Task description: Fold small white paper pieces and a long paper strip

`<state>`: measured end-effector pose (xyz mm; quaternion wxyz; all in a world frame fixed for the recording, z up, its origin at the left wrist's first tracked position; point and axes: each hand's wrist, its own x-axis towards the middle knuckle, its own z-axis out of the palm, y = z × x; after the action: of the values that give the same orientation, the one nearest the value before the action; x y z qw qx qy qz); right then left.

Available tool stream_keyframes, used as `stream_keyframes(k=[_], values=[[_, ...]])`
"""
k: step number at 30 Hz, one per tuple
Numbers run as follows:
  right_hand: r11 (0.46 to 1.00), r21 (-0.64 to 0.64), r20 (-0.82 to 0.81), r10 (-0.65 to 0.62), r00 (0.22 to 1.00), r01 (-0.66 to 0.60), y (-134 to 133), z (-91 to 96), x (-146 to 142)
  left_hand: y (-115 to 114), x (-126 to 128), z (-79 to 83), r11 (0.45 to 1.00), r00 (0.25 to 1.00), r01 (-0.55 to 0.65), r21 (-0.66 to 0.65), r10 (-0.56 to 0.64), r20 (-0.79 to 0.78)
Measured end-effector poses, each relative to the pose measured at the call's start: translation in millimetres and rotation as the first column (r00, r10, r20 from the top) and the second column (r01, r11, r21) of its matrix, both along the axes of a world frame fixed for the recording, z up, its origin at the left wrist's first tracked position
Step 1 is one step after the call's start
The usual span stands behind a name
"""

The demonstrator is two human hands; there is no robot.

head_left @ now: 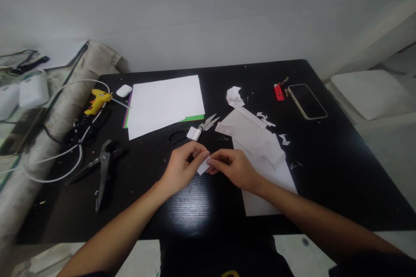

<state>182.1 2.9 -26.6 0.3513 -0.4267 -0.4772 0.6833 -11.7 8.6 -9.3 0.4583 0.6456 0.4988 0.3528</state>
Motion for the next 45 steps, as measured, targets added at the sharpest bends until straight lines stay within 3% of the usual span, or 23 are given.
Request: stream_keyframes(k=[10,15,22,29,37,42,45], values=[[0.996,-0.030,-0.109,-0.092,0.990,0.089,5,4.1,2,5,-5,0.6,0.992,0.997,-0.014,-0.123,0.024,0.077],[0.983,-0.166,-0.194,-0.116,0.974,0.084,10,2.9,4,5,-5,0.3,0.982,0.970,0.089,-0.166,-0.048,0.240],[0.947,-0.321,-0.313,-0.131,0.941,0.025,12,3.2,6,5,-2,5.9,0.982,0.970,0.082,-0.172,-0.039,0.241],[0.961,-0.276,-0.286,-0.091,0.954,0.009,11,4.9,6,3,-6,6.3,0.981,0.976,0.107,-0.160,-0.073,0.206],[0.982,-0.152,-0.161,-0.133,0.978,0.109,9,1.6,2,1,-3,0.6,0.997,1.000,-0.008,-0.075,0.007,-0.012],[0.985,-0.035,-0.074,-0.171,0.983,0.169,9,2.5,3,2,-3,-1.6,0.992,0.999,-0.017,-0.121,0.023,0.041],[0.987,-0.045,-0.073,-0.155,0.985,0.152,9,3.0,3,2,-2,-4.3,0.992,0.994,-0.008,-0.129,0.023,0.110]])
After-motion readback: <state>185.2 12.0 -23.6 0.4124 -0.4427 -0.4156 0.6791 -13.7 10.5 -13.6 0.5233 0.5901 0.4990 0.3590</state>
